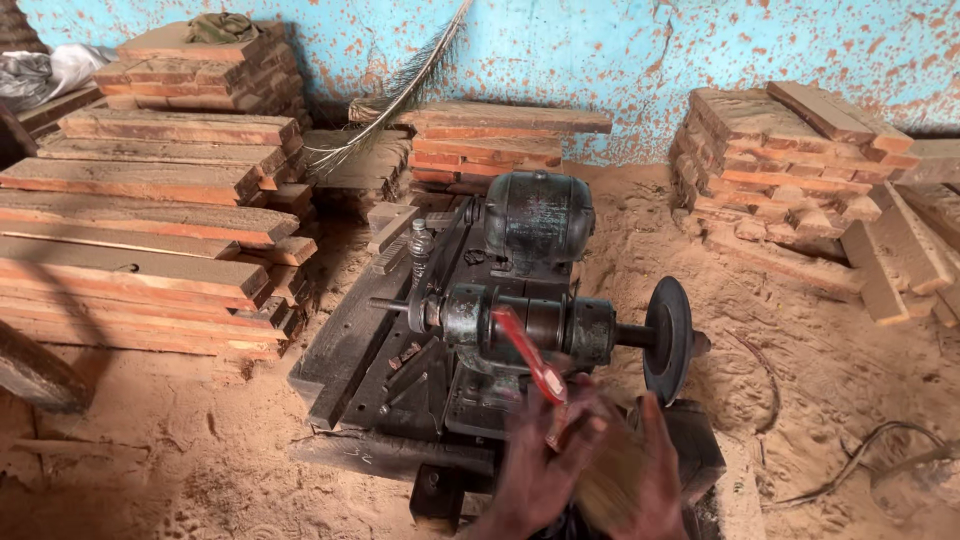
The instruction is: The person cleans a stationary grinding machine using a cloth and a brush. They wipe the motor housing and the grinding wheel, then use the brush to sweep away sawdust from the machine's surface and the surrounding floor.
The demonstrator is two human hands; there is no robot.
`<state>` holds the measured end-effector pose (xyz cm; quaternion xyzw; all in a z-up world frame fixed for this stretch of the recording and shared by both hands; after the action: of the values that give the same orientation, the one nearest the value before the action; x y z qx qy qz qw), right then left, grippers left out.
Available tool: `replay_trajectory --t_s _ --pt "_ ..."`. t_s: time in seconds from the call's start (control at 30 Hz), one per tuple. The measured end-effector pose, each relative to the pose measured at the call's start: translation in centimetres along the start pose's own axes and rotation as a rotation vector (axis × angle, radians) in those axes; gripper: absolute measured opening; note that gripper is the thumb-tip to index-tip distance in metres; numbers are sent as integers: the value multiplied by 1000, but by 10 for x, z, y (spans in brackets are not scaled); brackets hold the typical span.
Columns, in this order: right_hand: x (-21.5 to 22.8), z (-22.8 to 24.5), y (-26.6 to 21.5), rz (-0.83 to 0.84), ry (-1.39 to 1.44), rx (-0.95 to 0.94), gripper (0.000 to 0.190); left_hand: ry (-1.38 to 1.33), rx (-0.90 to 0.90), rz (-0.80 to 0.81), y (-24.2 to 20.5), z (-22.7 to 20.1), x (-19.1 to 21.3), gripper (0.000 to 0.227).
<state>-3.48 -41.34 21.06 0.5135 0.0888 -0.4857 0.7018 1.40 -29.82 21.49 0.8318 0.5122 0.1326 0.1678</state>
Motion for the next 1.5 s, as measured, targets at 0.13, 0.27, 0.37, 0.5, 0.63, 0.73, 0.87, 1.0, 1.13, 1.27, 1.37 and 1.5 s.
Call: replay_trajectory --t_s 0.13,0.27,0.37,0.5,0.63,0.73,0.87,1.0,1.13,1.27,1.37,1.5 --pt "3 8 -11 -546 -223 -313 83 323 85 -226 21 10 52 43" --pt "43 13 -27 -1024 -429 -384 85 -456 368 -168 5 15 24 37" --pt "-4 -8 -9 -48 305 -246 100 2 -294 63 -18 -28 1 44" --pt "-15 18 -25 -460 -346 -249 95 586 51 6 -6 12 25 54" --pt "8 36 -41 -753 -843 -674 87 854 47 108 -25 18 8 55" --pt "37 28 -81 -969 -813 -836 74 805 -6 338 -49 15 -12 86" --pt "54 57 -122 -1066 -1087 -612 56 742 401 355 -47 57 30 102" --pt "60 31 -141 -606 -1452 -362 43 763 498 375 -38 109 30 124" --pt "79 16 -167 -639 -1488 -306 27 735 579 328 -5 140 4 135" --pt "73 8 -170 -543 -1425 -397 22 779 720 435 6 149 -33 148" --pt "57 15 -158 -539 -1486 -316 20 796 518 270 8 147 -37 136" --pt "42 18 -147 -498 -1696 -278 17 741 553 343 4 182 -25 100"
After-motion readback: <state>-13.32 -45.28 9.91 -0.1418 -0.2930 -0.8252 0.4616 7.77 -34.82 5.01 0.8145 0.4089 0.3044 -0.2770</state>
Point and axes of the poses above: each hand's wrist, its own y-axis towards the middle knuckle, its own x-axis out of the back of the hand, z = x × y, the point moved 5 cm from there along y, towards the middle knuckle, and after that the axes turned 9 degrees about -y, right-handed, at the moved point
